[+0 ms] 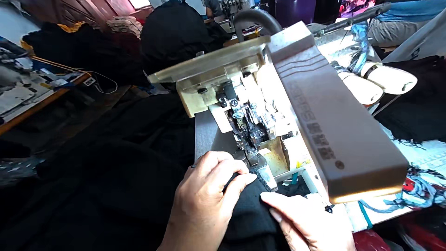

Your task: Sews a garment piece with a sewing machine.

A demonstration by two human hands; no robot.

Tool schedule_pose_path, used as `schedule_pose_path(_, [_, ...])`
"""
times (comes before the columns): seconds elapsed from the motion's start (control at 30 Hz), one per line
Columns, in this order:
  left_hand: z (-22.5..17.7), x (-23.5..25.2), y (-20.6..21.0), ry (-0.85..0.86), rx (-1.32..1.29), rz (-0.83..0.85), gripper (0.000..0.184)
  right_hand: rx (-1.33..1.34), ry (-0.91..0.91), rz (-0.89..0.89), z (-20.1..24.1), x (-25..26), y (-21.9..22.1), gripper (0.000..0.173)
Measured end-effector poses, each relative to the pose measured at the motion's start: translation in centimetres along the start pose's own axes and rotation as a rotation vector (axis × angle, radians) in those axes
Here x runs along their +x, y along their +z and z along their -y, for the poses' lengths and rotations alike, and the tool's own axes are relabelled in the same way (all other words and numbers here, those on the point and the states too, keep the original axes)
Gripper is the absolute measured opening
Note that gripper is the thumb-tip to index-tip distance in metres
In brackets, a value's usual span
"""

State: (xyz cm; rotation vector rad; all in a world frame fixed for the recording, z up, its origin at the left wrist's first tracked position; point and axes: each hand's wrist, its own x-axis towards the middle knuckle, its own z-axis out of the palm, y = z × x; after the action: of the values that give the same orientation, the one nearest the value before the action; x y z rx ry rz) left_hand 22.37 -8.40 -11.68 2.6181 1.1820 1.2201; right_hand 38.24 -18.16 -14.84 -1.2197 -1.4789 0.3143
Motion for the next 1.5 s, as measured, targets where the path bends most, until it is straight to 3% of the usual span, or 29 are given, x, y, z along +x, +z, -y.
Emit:
schedule_pose_path(0.13, [1.7,0.0,-1.2,0.108,0.000,0.097,0.020,-0.129,-0.117,0.014,-1.0,-0.2,-0.1,0.025])
schedule_pose_path(0.23, [1.5,0.6,-0.9,0.099,0.034,0.081,0.020,-0.206,-0.157,-0.014,-1.3,0.1,0.0,0.026])
schedule_pose_path(0.53, [2.5,3.0,0.2,-0.019,0.061,0.092,0.021,-0.437,-0.064,-0.028,-0.2,2.1,0.8,0.032])
schedule_pose_path(0.73, [0.9,2.7,0.2,-0.018,0.172,0.100,0.021,-0.453,-0.015,-0.028,0.5,2.1,0.7,0.029])
schedule_pose_path(0.9, [1.4,2.5,-0.8,-0.006,0.038,0.189,0.015,-0.385,-0.055,0.090,1.0,0.9,-0.7,0.035])
schedule_pose_path(1.03, [1.1,2.1,-0.6,-0.039,0.008,0.139,0.013,-0.369,-0.026,0.106,1.3,0.8,-0.9,0.032])
schedule_pose_path(1.27, [1.2,3.0,0.1,-0.099,0.079,0.115,0.016,-0.503,-0.069,-0.084,0.1,2.3,1.1,0.034])
schedule_pose_path(1.5, [1.1,2.9,0.0,-0.056,0.102,0.131,0.017,-0.500,-0.055,-0.048,0.3,1.8,1.2,0.037])
